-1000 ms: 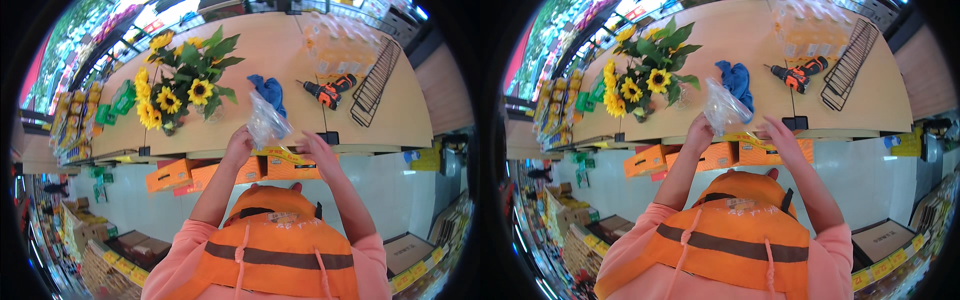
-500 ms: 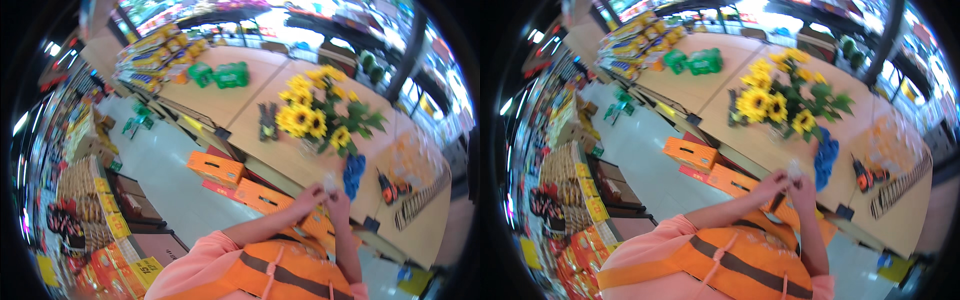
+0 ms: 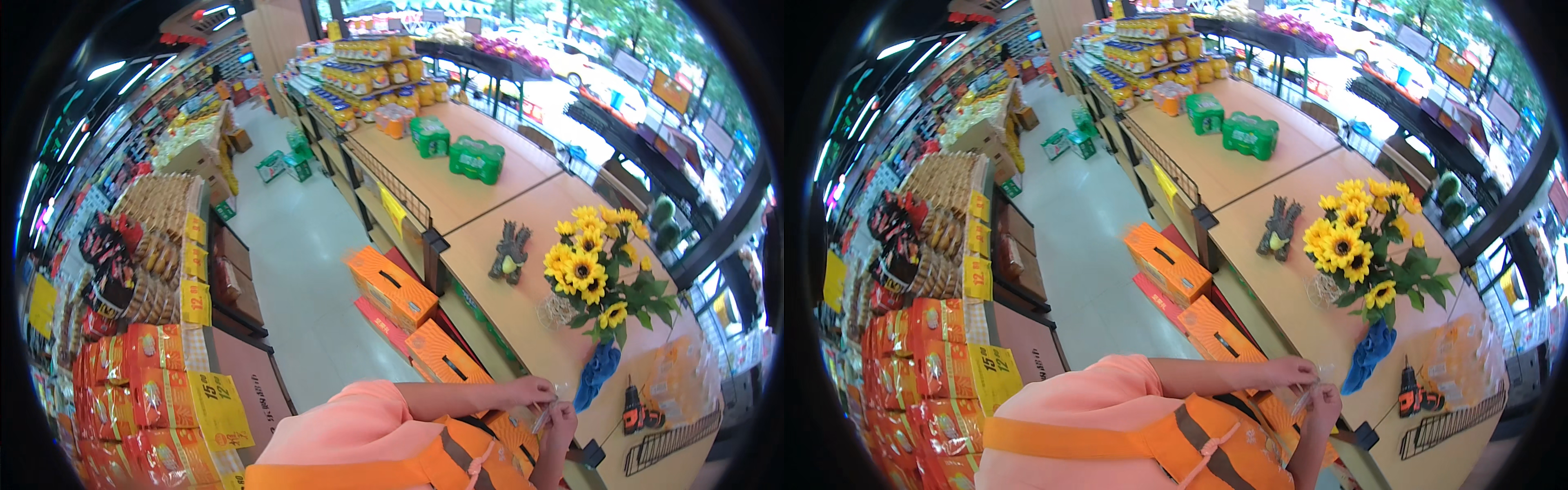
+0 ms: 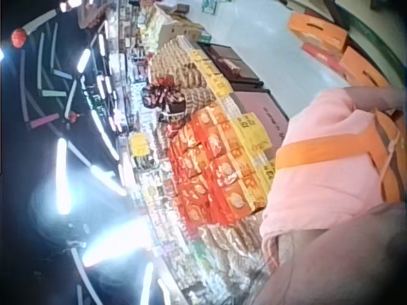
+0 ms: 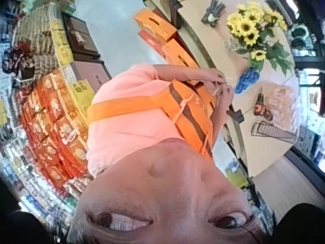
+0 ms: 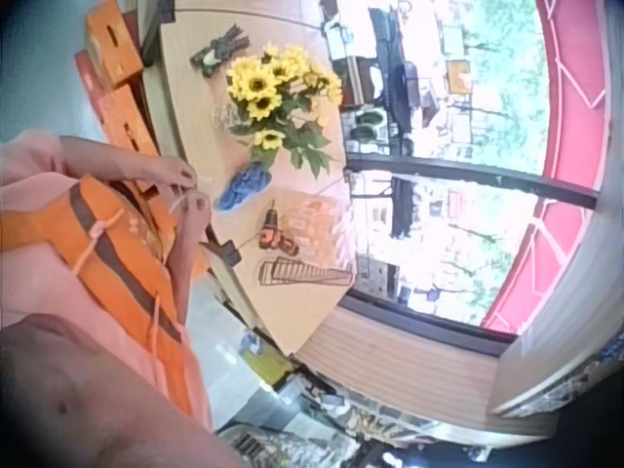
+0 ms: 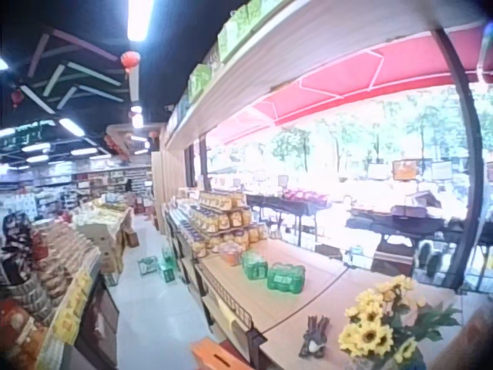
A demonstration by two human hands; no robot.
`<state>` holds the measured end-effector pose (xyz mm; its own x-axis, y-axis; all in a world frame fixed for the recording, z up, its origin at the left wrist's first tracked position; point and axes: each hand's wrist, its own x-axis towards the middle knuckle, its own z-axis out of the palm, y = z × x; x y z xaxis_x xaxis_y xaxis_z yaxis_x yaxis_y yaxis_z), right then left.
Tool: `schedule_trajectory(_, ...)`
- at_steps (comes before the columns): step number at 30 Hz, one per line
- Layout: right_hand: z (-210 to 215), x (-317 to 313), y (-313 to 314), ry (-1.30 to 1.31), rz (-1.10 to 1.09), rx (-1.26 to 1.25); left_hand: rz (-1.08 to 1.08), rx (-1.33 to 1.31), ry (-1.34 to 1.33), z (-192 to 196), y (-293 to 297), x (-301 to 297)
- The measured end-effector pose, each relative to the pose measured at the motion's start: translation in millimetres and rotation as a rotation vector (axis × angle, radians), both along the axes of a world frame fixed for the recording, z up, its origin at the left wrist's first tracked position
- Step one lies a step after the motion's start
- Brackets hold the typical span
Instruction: The person wipes a display table with a cloth, then uses a cordless drill to attach a metal wire shelf rail to the table edge. They handle screws and align the rail before fastening it.
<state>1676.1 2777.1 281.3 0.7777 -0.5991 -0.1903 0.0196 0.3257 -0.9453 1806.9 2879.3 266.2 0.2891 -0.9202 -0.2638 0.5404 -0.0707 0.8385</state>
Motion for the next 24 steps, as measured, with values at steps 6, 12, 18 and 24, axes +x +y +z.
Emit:
schedule_trajectory(6, 14.0, -12.1, -7.8, 0.114, 0.135, -0.238, -0.007, -0.001, -0.081, 3.6, -14.1, -11.0)
schedule_trajectory(12, 5.7, -18.8, -22.2, 0.003, 0.074, -0.08, 0.015, -0.04, -0.049, -1.4, -20.6, -23.4)
schedule_trajectory(18, -3.9, -9.9, -35.7, 0.023, 0.108, -0.086, 0.07, -0.076, 0.047, 0.5, -19.6, -28.7)
schedule_trajectory(24, -3.7, -4.9, -41.6, 0.019, 0.138, 0.052, 0.112, -0.069, 0.07, -1.7, -20.7, -27.6)
